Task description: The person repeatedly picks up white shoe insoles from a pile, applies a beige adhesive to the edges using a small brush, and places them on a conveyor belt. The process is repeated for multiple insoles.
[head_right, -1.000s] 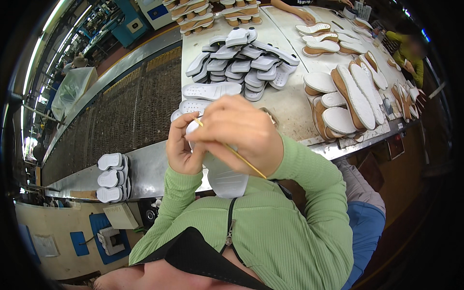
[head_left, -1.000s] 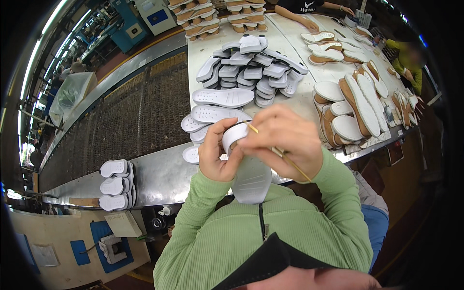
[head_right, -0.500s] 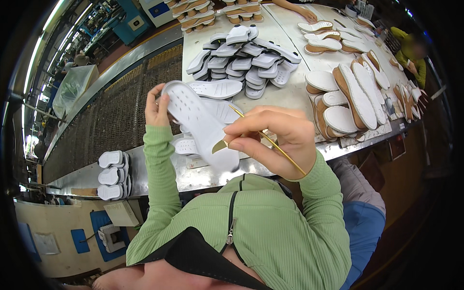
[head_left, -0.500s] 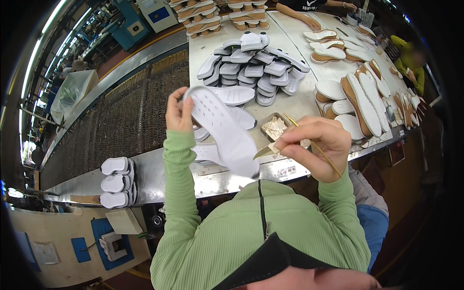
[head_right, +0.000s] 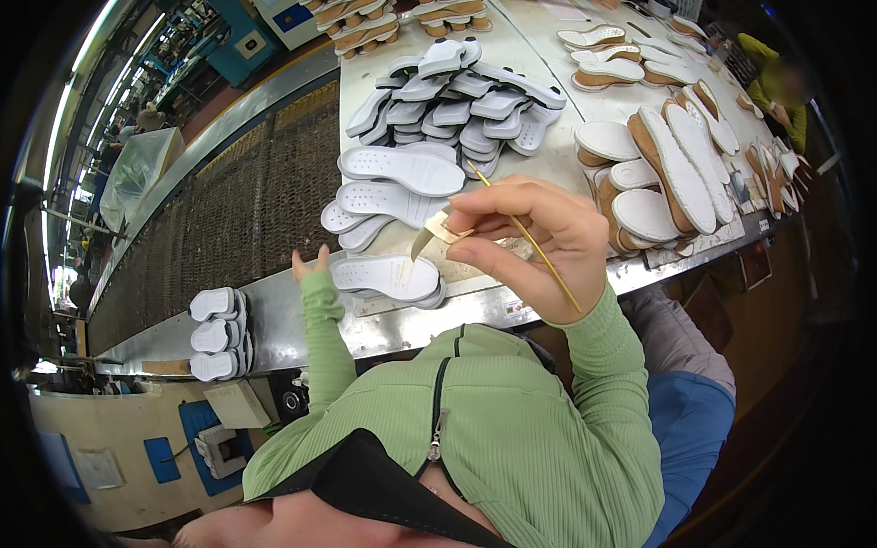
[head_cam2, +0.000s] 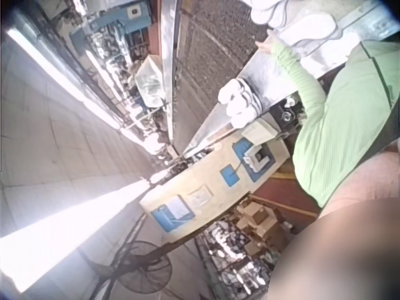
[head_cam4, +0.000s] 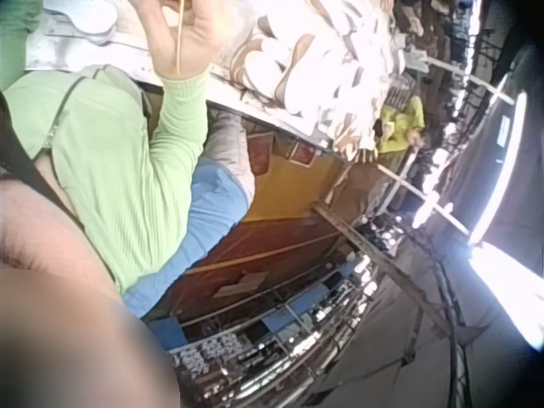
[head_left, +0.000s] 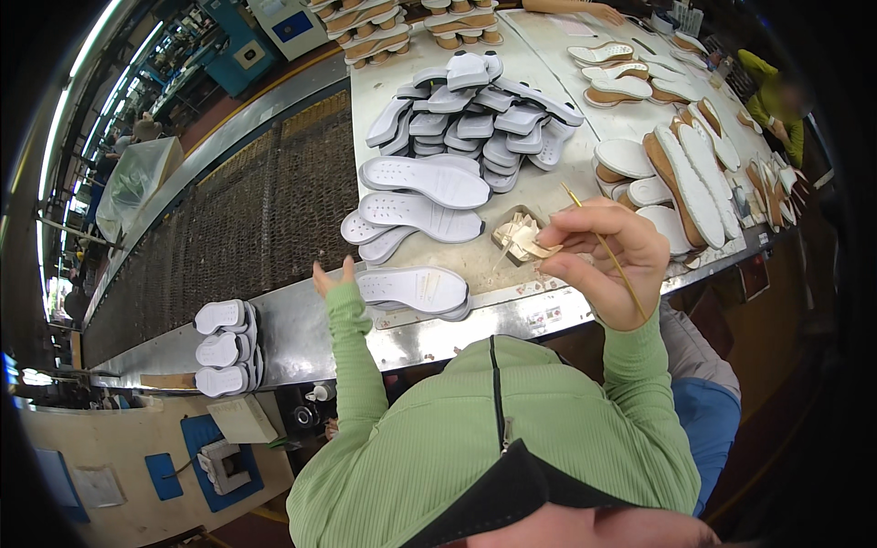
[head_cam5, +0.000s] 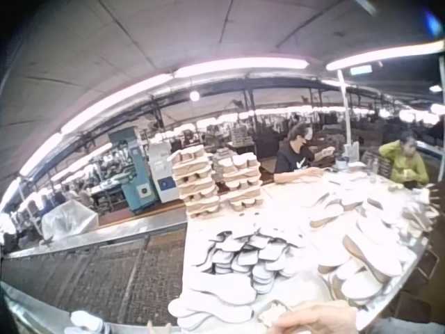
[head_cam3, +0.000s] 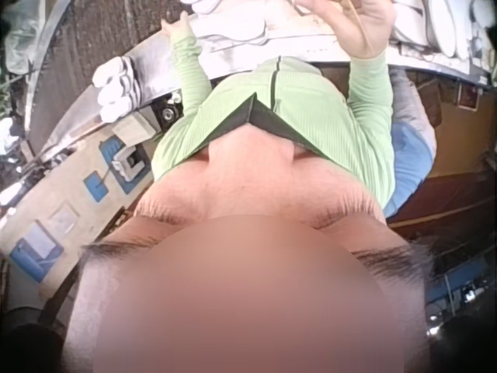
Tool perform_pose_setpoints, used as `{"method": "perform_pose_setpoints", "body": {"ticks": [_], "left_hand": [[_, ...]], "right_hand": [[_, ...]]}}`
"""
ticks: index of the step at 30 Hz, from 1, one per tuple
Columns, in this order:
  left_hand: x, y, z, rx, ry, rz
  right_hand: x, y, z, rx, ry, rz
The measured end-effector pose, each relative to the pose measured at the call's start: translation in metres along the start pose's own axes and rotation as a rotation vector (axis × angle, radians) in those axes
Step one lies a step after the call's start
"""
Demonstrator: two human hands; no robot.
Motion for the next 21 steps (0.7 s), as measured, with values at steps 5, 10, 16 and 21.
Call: {"method": "perform_pose_setpoints", "body": {"ticks": [5,10,16,21], "left_hand": [[0.022,0.070,-0.033,-0.423,0.172,-0.174],[0.039,0.063,-0.033,-0.215,0.050,-0.496],[0.013,-0.024,-0.025,0.151,0.006,-0.755],[-0.038,-0.164,-0.039,0.549,0.255,-0.790]], "right_hand": [[0.001,-0.003,0.010,-0.067,0.146,-0.206],[0.006,-0.010,0.016,-0.117,0.197,-0.231],[0.005,-0.012,0.016,0.000,0.152,-0.141],[0.006,-0.008,0.021,-0.024,0.170,-0.224]]}}
Point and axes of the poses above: each hand's wrist, its own z-axis towards the middle knuckle, its own x-axis out of the palm, y = z × x, the point moved 4 cm from there along z, towards the middle knuckle, and after that the axes turned 13 degrees about y, right-handed, at the moved point
